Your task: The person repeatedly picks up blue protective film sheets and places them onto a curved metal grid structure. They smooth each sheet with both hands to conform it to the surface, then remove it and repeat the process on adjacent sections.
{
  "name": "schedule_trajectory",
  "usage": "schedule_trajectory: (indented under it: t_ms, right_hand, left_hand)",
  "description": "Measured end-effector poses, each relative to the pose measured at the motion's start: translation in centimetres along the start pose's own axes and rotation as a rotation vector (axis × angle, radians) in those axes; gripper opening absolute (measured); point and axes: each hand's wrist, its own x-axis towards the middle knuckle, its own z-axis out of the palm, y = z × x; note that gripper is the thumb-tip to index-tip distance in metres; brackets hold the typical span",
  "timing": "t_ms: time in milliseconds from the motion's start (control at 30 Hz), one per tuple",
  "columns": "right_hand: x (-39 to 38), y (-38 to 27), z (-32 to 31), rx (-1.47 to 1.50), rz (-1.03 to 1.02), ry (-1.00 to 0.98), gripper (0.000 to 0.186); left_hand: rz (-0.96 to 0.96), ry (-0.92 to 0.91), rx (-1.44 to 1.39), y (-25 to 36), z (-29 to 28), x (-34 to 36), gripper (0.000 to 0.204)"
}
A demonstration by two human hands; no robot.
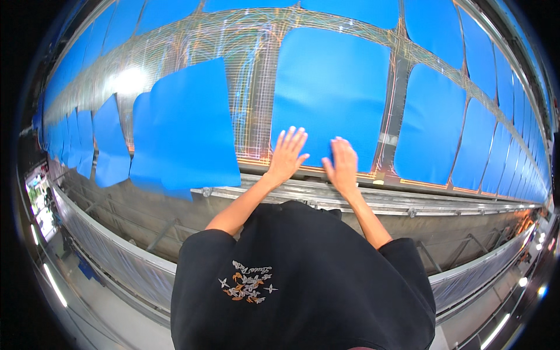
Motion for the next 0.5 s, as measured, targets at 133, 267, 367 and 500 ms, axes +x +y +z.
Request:
schedule_trajectory:
  t_ms: [133, 267, 367, 500]
  right_hand:
    - [2.8, 1.2, 3.7, -0.141, -0.183, -0.253, 0.073]
    - [9.8, 4.9, 3.0, -0.166, -0.062, -0.14, 0.074]
    - [15.6, 8.9, 1.1, -0.273, 0.033, 0.024, 0.073]
    - [20.7, 12.6, 0.4, -0.346, 0.247, 0.236, 0.072]
  left_hand:
    - [0.179, -0.2, 0.077, -0.9, 1.0, 4.3, 0.068]
    - [0.197, -0.115, 0.002, -4.9, -0.3, 12.1, 0.063]
    - [0.239, -0.042, 0.108, -7.8, -1.2, 19.3, 0.06]
    - [0.249, 0.0, 0.152, -9.9, -1.6, 25.4, 0.057]
